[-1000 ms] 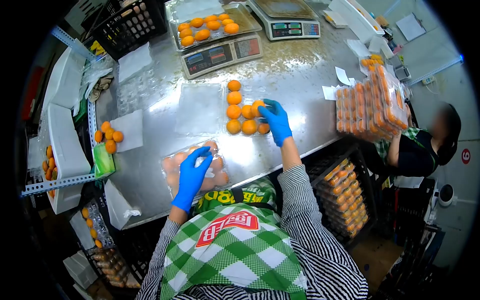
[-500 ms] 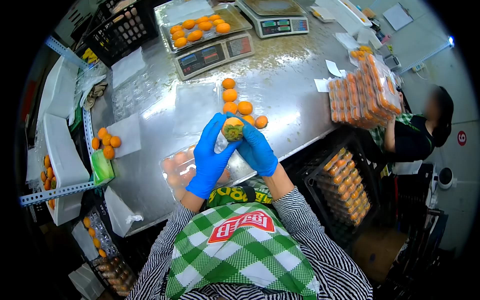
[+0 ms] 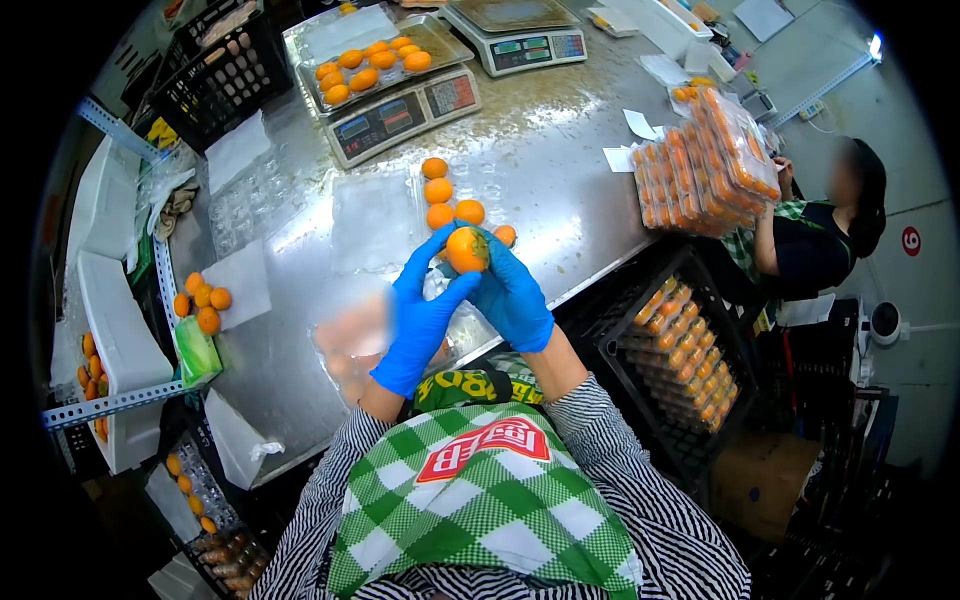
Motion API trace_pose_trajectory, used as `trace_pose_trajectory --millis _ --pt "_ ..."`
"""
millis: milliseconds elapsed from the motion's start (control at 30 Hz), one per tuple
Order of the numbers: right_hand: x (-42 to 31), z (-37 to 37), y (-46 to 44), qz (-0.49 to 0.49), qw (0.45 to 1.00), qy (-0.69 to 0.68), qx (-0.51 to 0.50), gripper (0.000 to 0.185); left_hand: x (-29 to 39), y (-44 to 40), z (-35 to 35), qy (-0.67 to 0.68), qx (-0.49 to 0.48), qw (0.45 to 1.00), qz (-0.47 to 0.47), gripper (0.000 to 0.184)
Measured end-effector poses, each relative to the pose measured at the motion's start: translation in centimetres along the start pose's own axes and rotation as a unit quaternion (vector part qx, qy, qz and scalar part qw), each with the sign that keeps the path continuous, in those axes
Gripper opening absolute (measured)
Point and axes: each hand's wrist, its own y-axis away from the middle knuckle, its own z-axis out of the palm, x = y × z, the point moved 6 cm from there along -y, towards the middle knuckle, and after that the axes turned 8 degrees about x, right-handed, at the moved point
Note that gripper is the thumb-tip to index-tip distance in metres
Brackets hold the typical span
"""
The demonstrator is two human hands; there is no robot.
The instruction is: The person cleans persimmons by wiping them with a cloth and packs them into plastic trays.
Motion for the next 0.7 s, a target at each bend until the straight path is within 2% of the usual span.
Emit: trace_pose_trajectory --millis 67,167,267,300,400,467,533,567,633,700 --pt "0.1 0.2 0.3 -0.002 0.999 0.038 0.035 0.049 -0.1 0.0 -0.2 0.036 0.007 0.998 -0.046 0.056" --pt "-0.6 0.2 0.4 -0.007 0.995 0.1 0.022 0.048 -1.1 -0.2 -0.8 0.113 0.024 0.985 -0.13 0.053" --pt "-2.3 -0.1 0.7 -0.077 0.934 0.34 0.082 0.049 -1.3 0.1 -1.1 0.138 0.035 0.975 -0.169 0.048" --pt "-2.7 0.5 0.7 -0.095 0.939 0.318 0.091 0.057 -1.4 0.2 -1.1 0.146 0.04 0.972 -0.178 0.046" --pt "-3.6 1.6 0.8 -0.216 0.861 0.459 0.023 0.06 -2.8 0.7 -1.1 0.189 0.063 0.957 -0.211 0.041" --pt "-2.8 1.8 0.9 -0.196 0.877 0.439 0.019 0.06 -7.2 1.5 -1.1 0.411 -0.116 0.866 -0.258 0.039" --pt "-2.3 1.9 0.9 -0.177 0.896 0.407 0.025 0.06 -6.9 1.6 -0.8 0.434 -0.114 0.841 -0.302 0.038" --pt "-2.2 1.8 0.9 -0.167 0.907 0.385 0.032 0.059 -7.5 1.9 -1.0 0.353 -0.022 0.877 -0.325 0.037" --pt "-2.2 1.5 1.0 -0.137 0.931 0.335 0.05 0.057 -5.1 1.7 -1.6 0.224 0.061 0.929 -0.289 0.037" --pt "-2.4 0.9 1.0 -0.1 0.953 0.277 0.074 0.054 -2.4 1.1 -1.6 0.137 0.039 0.974 -0.178 0.037"
